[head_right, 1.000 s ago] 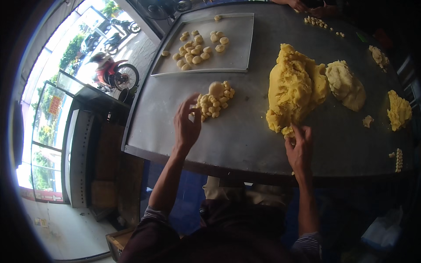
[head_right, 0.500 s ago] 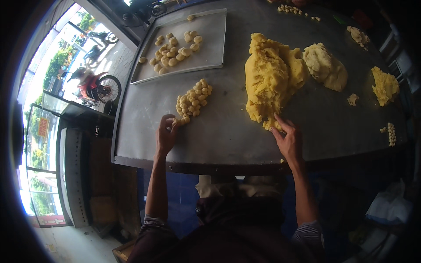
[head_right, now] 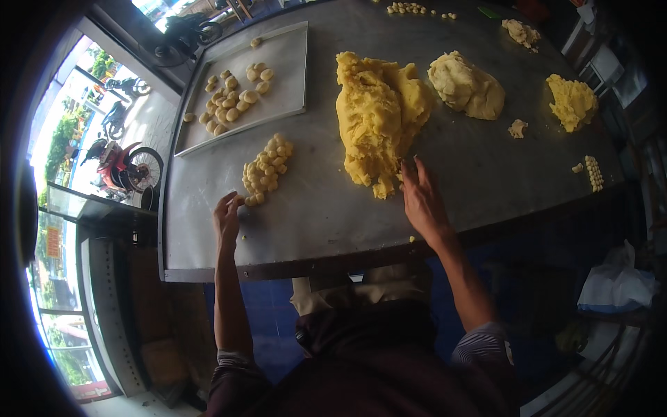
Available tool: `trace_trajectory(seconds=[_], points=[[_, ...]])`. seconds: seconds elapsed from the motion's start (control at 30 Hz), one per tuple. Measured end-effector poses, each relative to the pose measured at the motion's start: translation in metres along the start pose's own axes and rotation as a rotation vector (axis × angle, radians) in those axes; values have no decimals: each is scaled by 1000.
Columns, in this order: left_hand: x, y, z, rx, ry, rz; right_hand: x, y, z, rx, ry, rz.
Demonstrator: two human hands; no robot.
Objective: The person takes small pieces of yellow dough from a large pile, rolls them into balls between their palms, and places them onto a metal baking tray.
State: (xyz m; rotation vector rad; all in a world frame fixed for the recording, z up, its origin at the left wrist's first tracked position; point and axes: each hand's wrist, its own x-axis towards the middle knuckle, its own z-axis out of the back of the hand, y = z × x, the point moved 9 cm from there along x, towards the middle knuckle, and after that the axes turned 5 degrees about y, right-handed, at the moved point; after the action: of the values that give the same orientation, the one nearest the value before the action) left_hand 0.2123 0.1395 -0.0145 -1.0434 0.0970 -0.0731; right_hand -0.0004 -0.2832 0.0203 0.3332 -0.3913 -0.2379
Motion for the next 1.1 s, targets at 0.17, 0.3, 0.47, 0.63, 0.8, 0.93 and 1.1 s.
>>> trace_trajectory(seconds=[0.17, 0.3, 0.47, 0.63, 0.8, 0.93, 1.1], points=[[-2, -24, -15, 235, -96, -46, -16, 11, 6, 287, 44, -4], [-4, -36, -17, 209, -195, -158, -3, 12, -8, 117, 152, 87], [-46, -75, -23, 415, -212, -387, 14, 9, 23, 156, 185, 100], [-94, -100, -91, 240, 270, -290, -6, -15, 29, 330, 302, 6], [-134, -122, -117, 744, 133, -774, -57, 27, 33, 361, 528, 197], [-83, -151, -128, 773, -38, -749, -21, -2, 31, 402, 253, -17], [-50, -129, -172, 750, 2, -765, 2, 17, 7, 191, 42, 93]])
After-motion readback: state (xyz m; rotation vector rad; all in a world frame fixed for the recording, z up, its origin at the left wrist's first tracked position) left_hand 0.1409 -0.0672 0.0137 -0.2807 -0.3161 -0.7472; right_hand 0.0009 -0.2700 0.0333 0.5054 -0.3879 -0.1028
